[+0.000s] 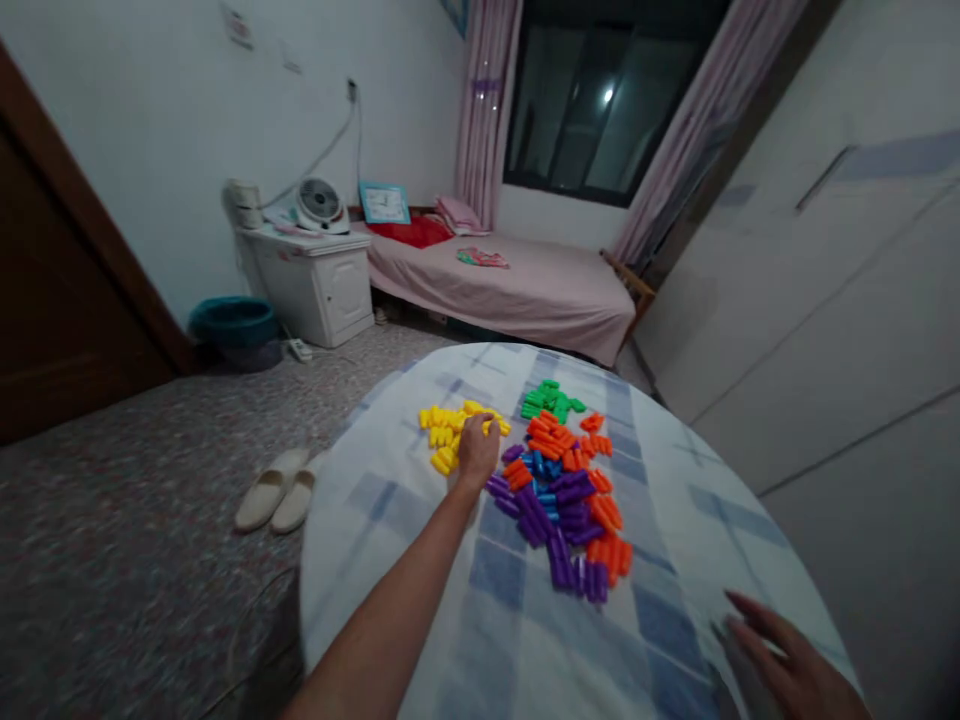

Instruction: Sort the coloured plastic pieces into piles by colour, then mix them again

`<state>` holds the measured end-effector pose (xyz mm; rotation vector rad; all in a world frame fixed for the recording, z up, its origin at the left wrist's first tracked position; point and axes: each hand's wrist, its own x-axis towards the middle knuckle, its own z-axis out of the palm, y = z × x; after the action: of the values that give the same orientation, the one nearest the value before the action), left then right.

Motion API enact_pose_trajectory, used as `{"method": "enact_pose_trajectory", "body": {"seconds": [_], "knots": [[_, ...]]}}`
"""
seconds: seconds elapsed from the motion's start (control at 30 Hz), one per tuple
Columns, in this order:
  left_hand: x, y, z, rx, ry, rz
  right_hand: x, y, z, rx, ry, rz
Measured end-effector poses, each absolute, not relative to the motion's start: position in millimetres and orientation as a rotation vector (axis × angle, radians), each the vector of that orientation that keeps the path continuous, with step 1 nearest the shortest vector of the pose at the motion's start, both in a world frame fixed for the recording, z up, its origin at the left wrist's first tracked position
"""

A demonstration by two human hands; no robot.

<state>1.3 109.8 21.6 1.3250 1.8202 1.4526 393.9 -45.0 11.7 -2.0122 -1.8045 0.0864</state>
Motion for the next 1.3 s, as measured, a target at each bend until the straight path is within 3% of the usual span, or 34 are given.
{"method": "enact_pose_trajectory", "body": {"seconds": [0.17, 0.33, 0.6, 1.03, 1.17, 1.3], "knots": [[30, 112, 10, 1.483, 1.775, 1.448, 337, 48, 29, -1.853, -1.472, 0.387], [45, 107, -11, 1.750, 1.650, 1.414, 283, 93, 1, -1.773, -1.307, 0.414], [47, 105, -8, 1.714, 1.465, 1.350, 274, 103, -29, -1.704, -1.550, 0.413], [50, 99, 12, 1.567, 1.436, 1.754, 285, 107, -38, -1.718, -1.585, 0.427], [34, 107, 44, 1.710, 1.625, 1.614, 293, 113, -49, -1.660, -1.609, 0.403], [-14, 115, 61, 1.887, 2.017, 1.204, 294, 115, -50, -1.700, -1.602, 0.421]]}}
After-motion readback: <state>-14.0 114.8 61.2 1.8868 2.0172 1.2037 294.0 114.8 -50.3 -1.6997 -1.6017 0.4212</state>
